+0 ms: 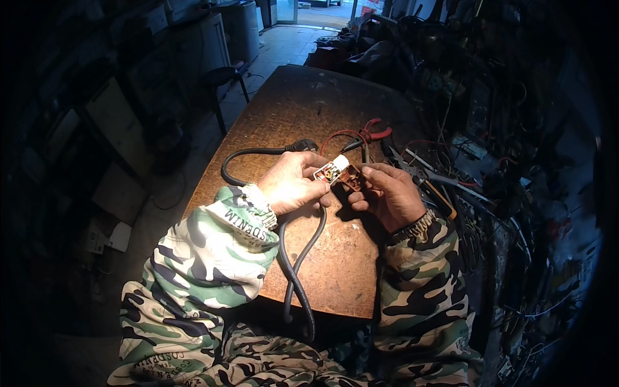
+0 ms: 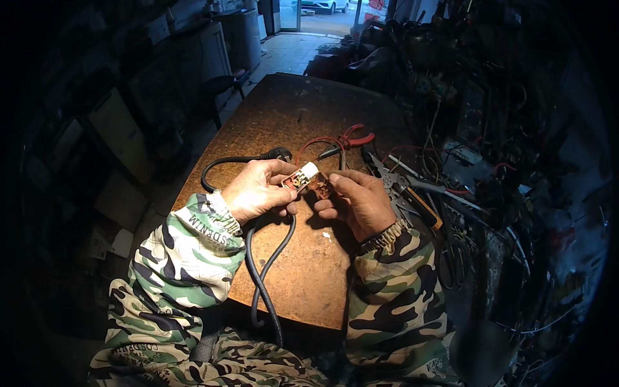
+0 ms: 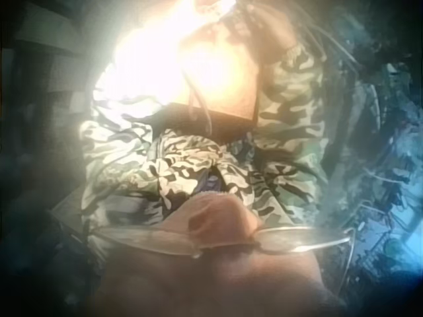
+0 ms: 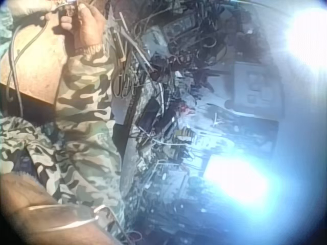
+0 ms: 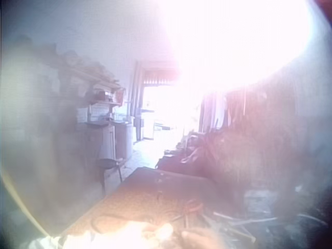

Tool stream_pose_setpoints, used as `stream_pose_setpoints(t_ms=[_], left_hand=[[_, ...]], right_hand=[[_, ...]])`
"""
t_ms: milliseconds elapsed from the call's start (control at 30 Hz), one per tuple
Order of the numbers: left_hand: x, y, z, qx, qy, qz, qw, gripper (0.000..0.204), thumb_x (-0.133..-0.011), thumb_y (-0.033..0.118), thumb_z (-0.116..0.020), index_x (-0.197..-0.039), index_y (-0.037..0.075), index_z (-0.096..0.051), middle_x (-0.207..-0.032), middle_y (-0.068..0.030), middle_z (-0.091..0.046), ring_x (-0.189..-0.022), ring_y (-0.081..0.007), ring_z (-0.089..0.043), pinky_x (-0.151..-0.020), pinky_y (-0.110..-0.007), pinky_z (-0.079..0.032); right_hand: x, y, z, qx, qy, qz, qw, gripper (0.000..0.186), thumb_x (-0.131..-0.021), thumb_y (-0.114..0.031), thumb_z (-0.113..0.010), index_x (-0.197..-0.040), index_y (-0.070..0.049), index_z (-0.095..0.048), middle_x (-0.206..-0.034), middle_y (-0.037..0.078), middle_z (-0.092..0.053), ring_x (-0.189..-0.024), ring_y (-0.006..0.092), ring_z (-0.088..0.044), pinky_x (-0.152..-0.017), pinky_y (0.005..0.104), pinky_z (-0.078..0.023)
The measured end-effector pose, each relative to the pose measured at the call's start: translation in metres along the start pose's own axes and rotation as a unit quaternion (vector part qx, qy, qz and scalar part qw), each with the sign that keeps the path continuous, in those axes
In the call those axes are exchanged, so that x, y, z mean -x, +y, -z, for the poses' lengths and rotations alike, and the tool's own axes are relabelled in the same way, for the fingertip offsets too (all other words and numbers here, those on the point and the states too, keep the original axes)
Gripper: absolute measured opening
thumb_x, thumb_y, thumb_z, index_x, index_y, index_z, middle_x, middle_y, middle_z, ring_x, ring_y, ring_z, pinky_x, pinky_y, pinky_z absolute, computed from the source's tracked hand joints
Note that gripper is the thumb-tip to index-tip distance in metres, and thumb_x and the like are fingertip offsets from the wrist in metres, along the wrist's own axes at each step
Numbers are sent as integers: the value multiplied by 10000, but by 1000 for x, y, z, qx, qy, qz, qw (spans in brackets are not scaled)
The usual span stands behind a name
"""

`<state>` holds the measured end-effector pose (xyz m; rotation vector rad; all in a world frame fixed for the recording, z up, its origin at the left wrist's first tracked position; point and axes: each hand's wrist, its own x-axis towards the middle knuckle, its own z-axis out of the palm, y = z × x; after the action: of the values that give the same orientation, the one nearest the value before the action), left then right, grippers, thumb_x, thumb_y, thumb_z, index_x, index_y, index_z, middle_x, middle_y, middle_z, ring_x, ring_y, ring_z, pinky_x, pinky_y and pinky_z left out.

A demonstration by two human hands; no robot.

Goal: The person holds a white electrical plug and uses a screwdriver to tighten the terminal screws securing the wires. They repeatedly adjust the wires and tighten the screws, then reassemble the plug housing.

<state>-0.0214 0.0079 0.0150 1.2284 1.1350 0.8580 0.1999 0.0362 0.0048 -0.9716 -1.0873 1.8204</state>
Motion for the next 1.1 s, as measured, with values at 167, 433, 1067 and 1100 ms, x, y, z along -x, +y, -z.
stream_pose_setpoints(t_ms=[167,433,1067,1100], left_hand=[[0,2,-1,1,-8,3,1000,476,-918,6,-618,-1342,-129,-450,-1030,-127,-667,-784,-142,-698,-626,-230,-572],[3,2,2,3,0,8,1000,486,-923,12,-619,-1352,-131,-438,-1024,-123,-665,-777,-141,-698,-621,-233,-577],[-3,-5,5,18,-30,0,999,492,-946,51,-606,-1356,-143,-415,-1024,-130,-652,-788,-153,-697,-638,-236,-576],[-3,-6,5,25,-37,0,999,497,-948,58,-607,-1358,-142,-412,-1034,-133,-651,-797,-155,-696,-643,-235,-576]], right_hand=[[1,-1,0,8,8,0,1000,355,-984,-142,-584,-1204,130,-526,-1002,191,-634,-760,231,-713,-600,274,-615],[0,-1,-3,7,-7,3,1000,339,-983,-144,-586,-1189,121,-540,-991,182,-632,-757,229,-713,-602,276,-616],[2,-2,-3,11,-3,5,1000,354,-985,-144,-584,-1206,128,-531,-981,185,-638,-755,224,-712,-606,275,-618],[2,-1,-2,13,-4,6,1000,357,-985,-144,-584,-1209,129,-529,-983,185,-639,-756,224,-713,-607,274,-619]])
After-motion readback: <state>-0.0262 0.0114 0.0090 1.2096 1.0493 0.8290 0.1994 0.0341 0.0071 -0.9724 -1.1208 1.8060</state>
